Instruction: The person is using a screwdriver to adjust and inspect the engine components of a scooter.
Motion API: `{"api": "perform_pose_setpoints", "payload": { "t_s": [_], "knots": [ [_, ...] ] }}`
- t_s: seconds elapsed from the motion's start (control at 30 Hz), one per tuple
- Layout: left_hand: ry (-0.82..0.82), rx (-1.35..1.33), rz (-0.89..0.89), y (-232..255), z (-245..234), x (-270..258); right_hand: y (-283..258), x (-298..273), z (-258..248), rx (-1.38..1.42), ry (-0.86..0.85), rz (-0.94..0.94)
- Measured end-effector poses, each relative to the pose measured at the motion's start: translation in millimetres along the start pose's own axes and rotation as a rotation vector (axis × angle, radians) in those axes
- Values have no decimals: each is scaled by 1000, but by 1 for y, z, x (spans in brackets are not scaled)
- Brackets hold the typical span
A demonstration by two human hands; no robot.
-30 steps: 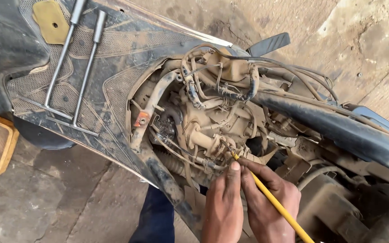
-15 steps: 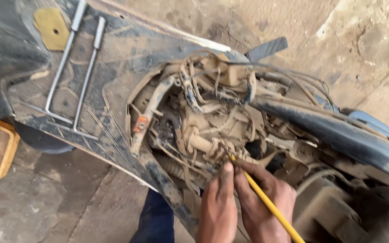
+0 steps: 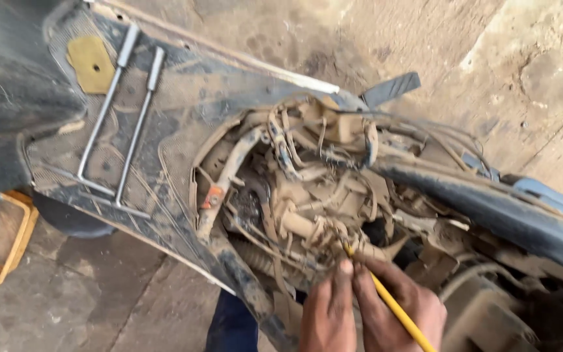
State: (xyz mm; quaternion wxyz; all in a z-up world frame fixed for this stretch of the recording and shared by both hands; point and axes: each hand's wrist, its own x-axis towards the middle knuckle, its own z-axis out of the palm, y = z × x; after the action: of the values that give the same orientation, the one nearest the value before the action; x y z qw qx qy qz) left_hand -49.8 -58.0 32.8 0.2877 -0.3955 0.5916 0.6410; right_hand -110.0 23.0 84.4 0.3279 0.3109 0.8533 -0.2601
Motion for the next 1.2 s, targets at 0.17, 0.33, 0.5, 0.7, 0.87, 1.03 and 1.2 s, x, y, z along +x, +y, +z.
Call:
{"api": "perform_pose_setpoints", "payload": {
  "t_s": [0.17,0.33,0.5,0.7,0.87,1.03,1.2],
  "knots": [
    [-17,98,-194,6,-1,2,0,-2,2,112,73,-12],
    [-60,-59,-184,61,-8,-13,-9,-12,-5,45,134,-130],
    [-84,33,-235,35,-8,3,-10,6,-3,-30,59,-102],
    [-70,-18,-155,4,5,-6,9,7,-7,-6,22,-123],
    [-70,67,-103,36,-5,-24,20,9,-5,236,8,-209],
    [114,318,-24,51,-9,-34,-1,47,-4,51,-105,-214],
    [128,442,426,58,-50,26,-3,63,1,-33,10,-417]
  ]
}}
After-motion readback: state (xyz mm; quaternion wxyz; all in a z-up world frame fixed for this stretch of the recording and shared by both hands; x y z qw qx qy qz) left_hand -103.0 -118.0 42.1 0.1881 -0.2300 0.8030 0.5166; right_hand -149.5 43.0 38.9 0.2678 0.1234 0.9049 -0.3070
